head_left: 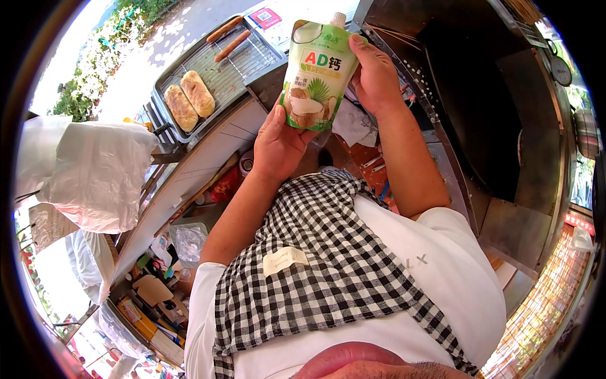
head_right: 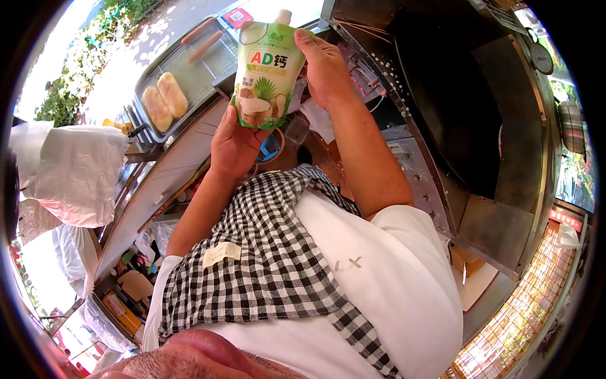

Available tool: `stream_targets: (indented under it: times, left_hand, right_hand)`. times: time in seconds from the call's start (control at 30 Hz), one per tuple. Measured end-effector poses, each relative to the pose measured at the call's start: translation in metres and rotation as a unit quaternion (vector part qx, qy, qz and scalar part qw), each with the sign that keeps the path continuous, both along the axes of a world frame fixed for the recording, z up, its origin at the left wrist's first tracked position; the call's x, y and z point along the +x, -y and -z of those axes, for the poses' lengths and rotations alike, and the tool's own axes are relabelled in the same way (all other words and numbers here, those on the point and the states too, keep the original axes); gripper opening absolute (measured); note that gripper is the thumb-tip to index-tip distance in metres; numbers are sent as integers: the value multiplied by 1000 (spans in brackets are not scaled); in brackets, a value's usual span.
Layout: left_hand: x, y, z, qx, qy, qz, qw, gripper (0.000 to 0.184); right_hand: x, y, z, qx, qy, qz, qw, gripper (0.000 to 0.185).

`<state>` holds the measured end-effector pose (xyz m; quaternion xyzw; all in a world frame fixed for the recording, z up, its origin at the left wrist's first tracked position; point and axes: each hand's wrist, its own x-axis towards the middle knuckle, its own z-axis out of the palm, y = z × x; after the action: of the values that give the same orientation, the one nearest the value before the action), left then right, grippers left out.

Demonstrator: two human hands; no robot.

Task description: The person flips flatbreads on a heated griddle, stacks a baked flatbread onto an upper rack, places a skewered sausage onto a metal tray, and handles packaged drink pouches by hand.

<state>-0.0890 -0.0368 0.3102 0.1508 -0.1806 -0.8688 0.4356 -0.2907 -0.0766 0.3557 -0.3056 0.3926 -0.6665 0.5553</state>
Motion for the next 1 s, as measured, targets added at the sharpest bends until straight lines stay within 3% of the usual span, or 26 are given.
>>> stream_targets:
  times: [0.5,1.0]
  left_hand:
    - [3,-1,6,18,-25,20,999,51]
    - [15,11,21,82,32,33,996,43]
  right_hand:
    - [-2,1,-3,12,-12,-31,999,31]
    - [-7,25,-8,44,-122,-101,986,31]
